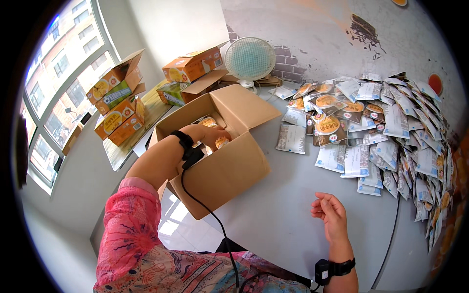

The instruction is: The person sorts food packets from a large pile on a desk and places them into a cardboard box.

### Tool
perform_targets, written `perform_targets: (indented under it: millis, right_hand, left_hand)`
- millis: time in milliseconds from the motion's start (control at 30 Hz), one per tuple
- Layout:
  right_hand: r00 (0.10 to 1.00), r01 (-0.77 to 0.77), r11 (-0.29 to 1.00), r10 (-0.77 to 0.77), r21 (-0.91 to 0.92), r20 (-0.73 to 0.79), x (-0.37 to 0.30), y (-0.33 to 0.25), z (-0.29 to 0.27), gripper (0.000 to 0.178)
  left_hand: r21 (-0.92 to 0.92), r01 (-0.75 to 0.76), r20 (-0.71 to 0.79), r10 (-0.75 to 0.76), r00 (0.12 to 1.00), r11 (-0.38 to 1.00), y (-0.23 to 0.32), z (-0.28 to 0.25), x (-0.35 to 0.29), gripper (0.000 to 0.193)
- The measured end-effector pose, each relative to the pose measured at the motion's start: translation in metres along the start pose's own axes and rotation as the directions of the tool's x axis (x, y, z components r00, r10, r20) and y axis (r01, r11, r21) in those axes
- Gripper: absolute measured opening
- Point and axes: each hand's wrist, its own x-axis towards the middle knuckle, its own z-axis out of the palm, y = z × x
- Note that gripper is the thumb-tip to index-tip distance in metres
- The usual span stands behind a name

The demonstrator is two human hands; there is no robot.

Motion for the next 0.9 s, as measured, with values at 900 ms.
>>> perform_targets:
  millis: [900]
  right_hand:
    - [0.999,-0.036,0.999,0.035,0.004,0.036,0.006,0.010,-0.024,0.033]
  left_hand:
    - [-0.765,-0.369,-0.527,-0.184,0.830,0.529,0.092,-0.113,-0.030,0.042]
